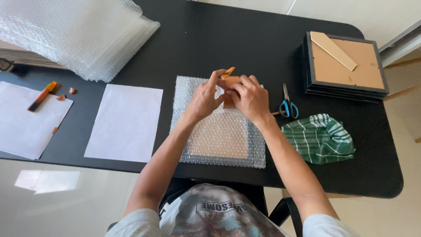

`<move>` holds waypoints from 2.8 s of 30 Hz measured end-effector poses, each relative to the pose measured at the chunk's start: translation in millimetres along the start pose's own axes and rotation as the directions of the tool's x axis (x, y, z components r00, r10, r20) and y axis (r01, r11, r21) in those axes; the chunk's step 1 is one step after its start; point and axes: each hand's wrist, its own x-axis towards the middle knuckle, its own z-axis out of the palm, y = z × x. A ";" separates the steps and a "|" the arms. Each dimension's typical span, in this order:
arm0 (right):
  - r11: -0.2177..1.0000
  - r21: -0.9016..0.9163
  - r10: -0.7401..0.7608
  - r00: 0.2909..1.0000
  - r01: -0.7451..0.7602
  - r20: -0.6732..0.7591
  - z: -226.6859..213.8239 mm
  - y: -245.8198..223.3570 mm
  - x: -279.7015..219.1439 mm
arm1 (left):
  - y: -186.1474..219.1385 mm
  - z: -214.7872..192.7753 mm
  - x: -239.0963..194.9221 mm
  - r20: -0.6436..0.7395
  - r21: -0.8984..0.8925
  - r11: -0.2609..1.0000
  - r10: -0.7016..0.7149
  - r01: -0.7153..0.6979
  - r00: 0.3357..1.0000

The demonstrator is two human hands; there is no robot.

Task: The person secures a sheet of bubble wrap by applying multiple pieces of brown packing tape. They repeatedly pull tape from a roll, cut it with scissors, and press it onto the bubble wrap to hold it in place.

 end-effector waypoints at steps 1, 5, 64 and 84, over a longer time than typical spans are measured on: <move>1.000 0.001 0.000 1.000 0.000 0.008 2.6 2.7 -0.3 | -2.9 1.2 -1.1 0.001 -0.004 1.000 -0.007 0.007 1.000; 0.974 -0.104 -0.208 0.977 0.202 -0.048 15.1 13.9 -0.2 | -3.1 4.3 -8.3 -0.079 -0.121 0.991 -0.073 0.063 0.994; 0.625 0.723 0.314 0.943 -0.294 0.111 34.3 3.9 -47.9 | -4.1 14.6 -6.5 -0.191 0.052 0.996 -0.061 0.073 0.980; 0.230 0.886 0.343 0.886 -0.402 0.313 71.5 17.8 -58.5 | -4.8 21.3 -56.9 -0.217 -0.109 0.954 -0.299 0.281 0.929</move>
